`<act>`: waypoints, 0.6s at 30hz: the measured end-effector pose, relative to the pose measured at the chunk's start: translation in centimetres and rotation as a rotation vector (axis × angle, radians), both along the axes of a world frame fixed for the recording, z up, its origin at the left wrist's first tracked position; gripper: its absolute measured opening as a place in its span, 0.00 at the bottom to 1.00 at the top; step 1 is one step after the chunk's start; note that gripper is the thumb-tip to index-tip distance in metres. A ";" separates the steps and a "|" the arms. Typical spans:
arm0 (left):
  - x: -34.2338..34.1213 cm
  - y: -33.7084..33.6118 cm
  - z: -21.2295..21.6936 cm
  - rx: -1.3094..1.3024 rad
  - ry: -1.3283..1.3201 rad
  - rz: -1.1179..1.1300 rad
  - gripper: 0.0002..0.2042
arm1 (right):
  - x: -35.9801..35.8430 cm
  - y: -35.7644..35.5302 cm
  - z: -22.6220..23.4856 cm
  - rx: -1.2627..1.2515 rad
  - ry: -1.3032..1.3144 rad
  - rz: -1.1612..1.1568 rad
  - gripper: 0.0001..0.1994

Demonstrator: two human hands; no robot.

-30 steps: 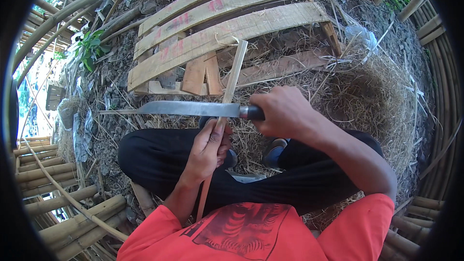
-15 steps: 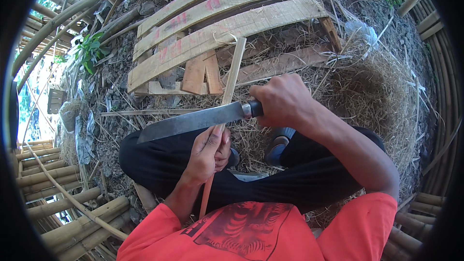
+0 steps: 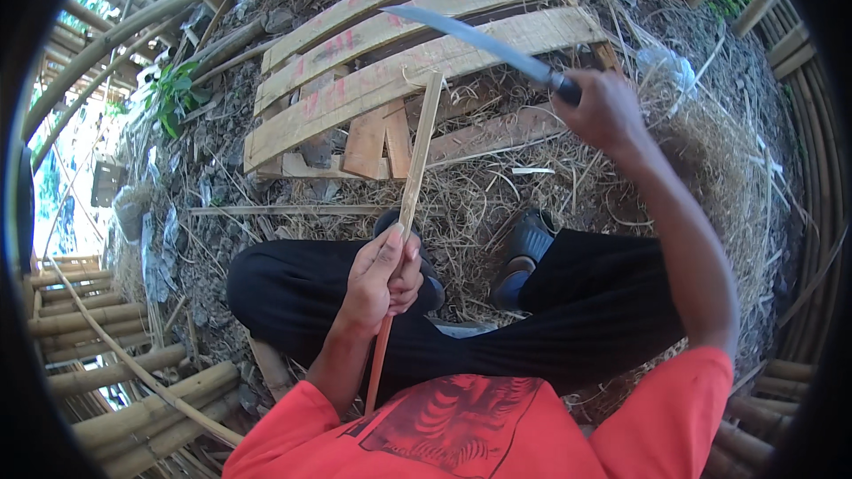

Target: The person strips bark or outer layers from long bamboo stalks using a large blade.

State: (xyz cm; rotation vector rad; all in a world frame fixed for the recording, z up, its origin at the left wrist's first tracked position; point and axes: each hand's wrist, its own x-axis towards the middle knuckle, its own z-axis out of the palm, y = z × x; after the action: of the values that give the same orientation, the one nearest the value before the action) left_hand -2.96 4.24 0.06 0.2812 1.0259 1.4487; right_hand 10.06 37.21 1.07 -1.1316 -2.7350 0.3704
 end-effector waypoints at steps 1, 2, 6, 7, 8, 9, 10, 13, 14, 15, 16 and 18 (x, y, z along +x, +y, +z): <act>0.4 0.1 0.0 -0.004 -0.001 0.016 0.16 | -0.2 -2.0 0.1 -0.055 0.072 0.079 0.07; 0.4 0.1 -0.2 -0.008 -0.006 0.029 0.16 | -0.6 -4.1 -0.1 -0.115 0.147 0.149 0.06; 0.1 0.1 -0.2 -0.005 0.057 0.042 0.15 | -1.8 -9.9 1.5 -0.192 0.035 0.452 0.08; 0.3 0.1 -0.1 -0.005 0.058 0.043 0.15 | -1.7 -11.0 1.9 -0.192 0.037 0.453 0.08; 0.5 0.2 0.1 -0.056 0.099 0.045 0.15 | -1.7 -12.0 2.1 -0.179 -0.042 0.493 0.09; 0.8 0.4 0.1 -0.106 0.137 0.040 0.15 | -1.5 -12.4 2.2 -0.165 -0.123 0.527 0.10; 0.9 0.5 0.1 -0.105 0.135 0.036 0.15 | -1.7 -12.5 2.2 -0.166 -0.125 0.522 0.10; 1.3 0.6 0.1 -0.101 0.173 0.037 0.13 | -1.9 -12.3 2.2 -0.223 -0.154 0.511 0.10; 1.5 0.7 0.0 -0.117 0.231 0.046 0.14 | -1.9 -12.2 2.0 -0.221 -0.146 0.520 0.10; 1.6 0.8 0.0 -0.133 0.290 0.057 0.14 | -2.0 -12.1 1.9 -0.221 -0.137 0.530 0.10; 1.5 0.8 0.0 -0.133 0.290 0.055 0.14 | -2.0 -12.1 1.8 -0.222 -0.137 0.529 0.10; 1.5 0.7 0.0 -0.133 0.261 0.042 0.14 | -2.0 -12.1 1.8 -0.190 -0.148 0.524 0.09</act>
State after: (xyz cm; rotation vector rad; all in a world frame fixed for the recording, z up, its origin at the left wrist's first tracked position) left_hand -1.50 4.98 0.07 0.3608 1.3402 1.3980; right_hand 8.04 25.15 2.85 -0.4659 -3.1594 0.6443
